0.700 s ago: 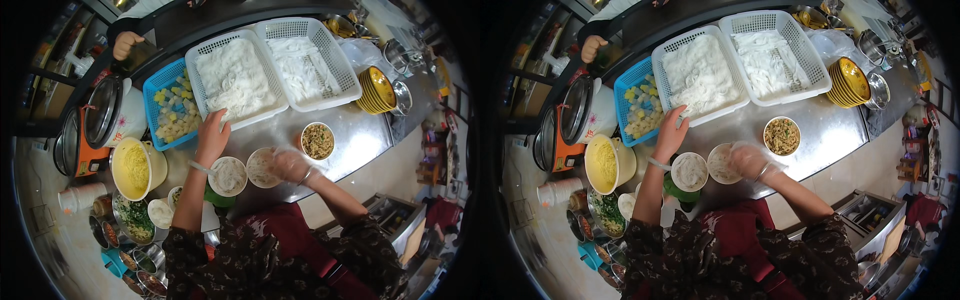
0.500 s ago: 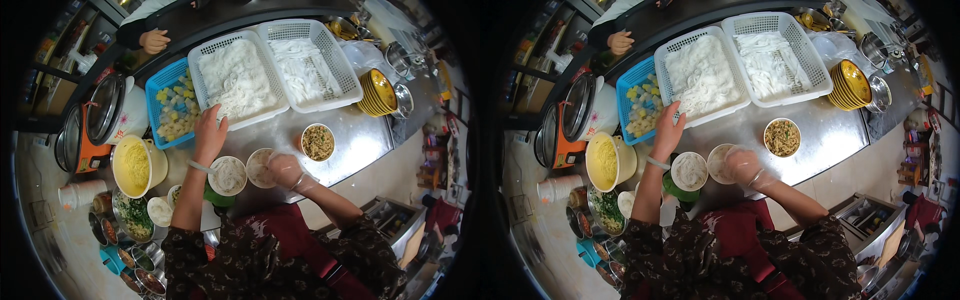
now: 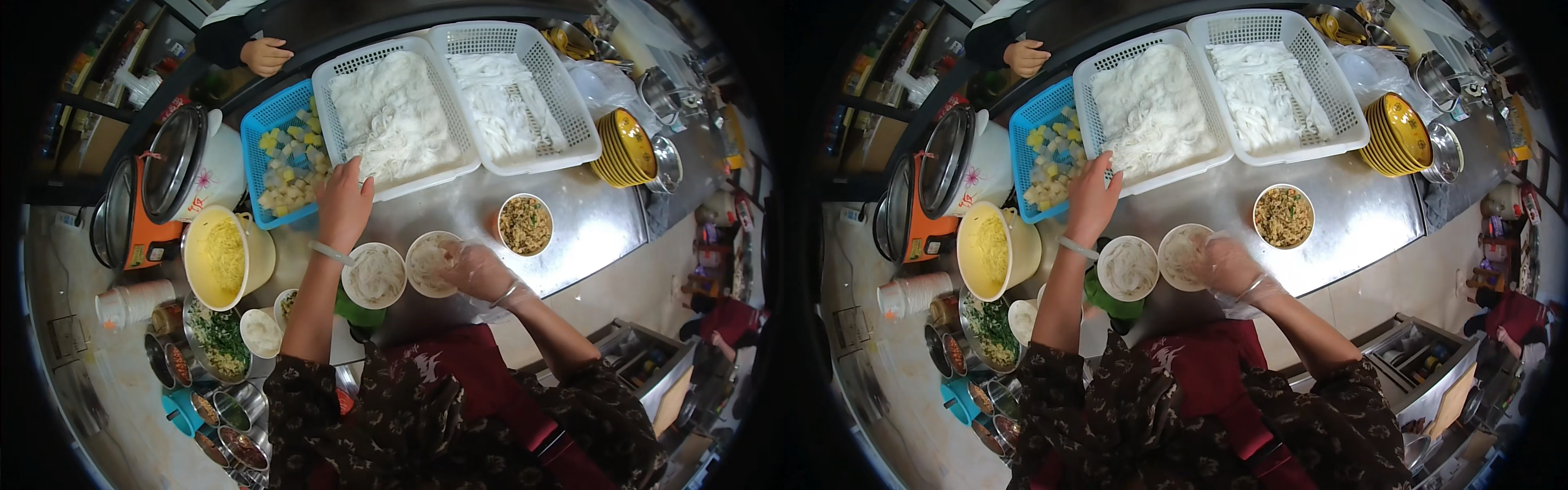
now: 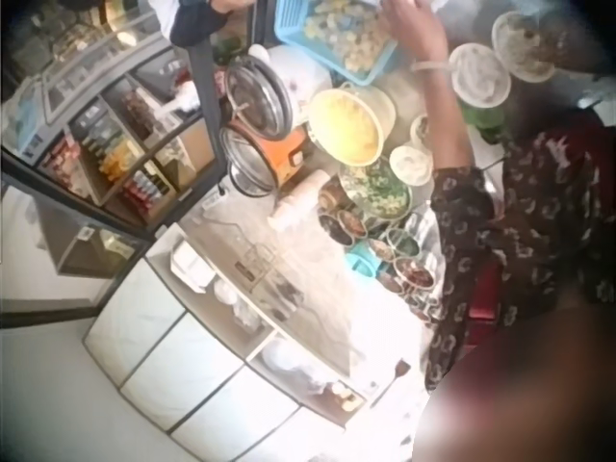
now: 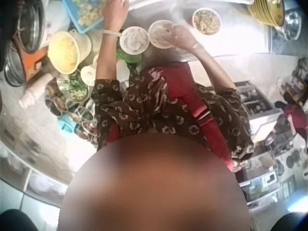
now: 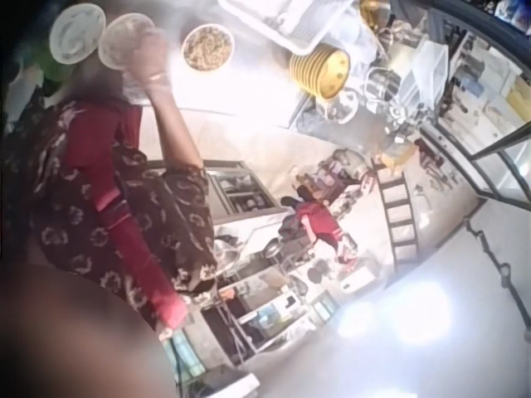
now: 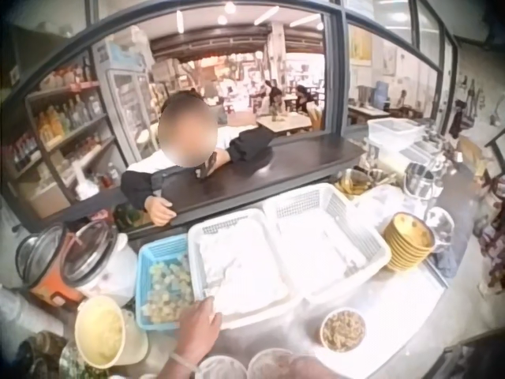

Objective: The person assembles two noodle bowls by adding noodles, chopped green onions, and various sauces and seasonings from multiple containers. The person uses spoons and chopsticks to transfer ingredients and then places the finished bowls on the counter.

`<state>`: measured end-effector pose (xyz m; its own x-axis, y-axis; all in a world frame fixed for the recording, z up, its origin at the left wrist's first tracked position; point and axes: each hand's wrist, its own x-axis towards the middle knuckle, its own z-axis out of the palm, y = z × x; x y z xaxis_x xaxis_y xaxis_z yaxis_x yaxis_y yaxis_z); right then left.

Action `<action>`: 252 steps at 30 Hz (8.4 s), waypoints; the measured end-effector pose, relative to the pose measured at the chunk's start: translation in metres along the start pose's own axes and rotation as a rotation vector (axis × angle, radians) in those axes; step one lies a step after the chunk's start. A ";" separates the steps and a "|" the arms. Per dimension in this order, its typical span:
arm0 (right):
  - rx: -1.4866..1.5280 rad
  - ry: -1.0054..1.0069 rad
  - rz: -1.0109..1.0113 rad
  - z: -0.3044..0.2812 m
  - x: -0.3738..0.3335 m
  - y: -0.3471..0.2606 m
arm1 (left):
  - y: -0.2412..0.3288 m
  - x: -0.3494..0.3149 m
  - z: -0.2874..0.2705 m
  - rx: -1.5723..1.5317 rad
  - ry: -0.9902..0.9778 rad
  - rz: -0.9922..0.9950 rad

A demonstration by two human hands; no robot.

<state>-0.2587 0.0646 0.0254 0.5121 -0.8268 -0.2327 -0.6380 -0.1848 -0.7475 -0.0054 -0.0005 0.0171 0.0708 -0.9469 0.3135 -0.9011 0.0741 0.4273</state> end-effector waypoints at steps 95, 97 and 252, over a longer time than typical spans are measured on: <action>-0.385 0.058 -0.225 0.017 -0.013 0.028 | 0.012 -0.252 0.008 -0.334 -0.050 -0.373; -0.354 0.151 -0.219 0.016 -0.014 0.029 | 0.012 -0.251 0.003 -0.357 -0.143 -0.436; 0.211 -1.299 -0.561 0.424 0.099 -0.436 | -0.173 -0.506 -0.265 -1.755 1.145 -1.138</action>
<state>0.3138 0.2883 0.0643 0.8908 0.4133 -0.1888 -0.1414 -0.1428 -0.9796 0.2277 0.5489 0.0095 0.7415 -0.3533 -0.5705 0.6618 0.5253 0.5349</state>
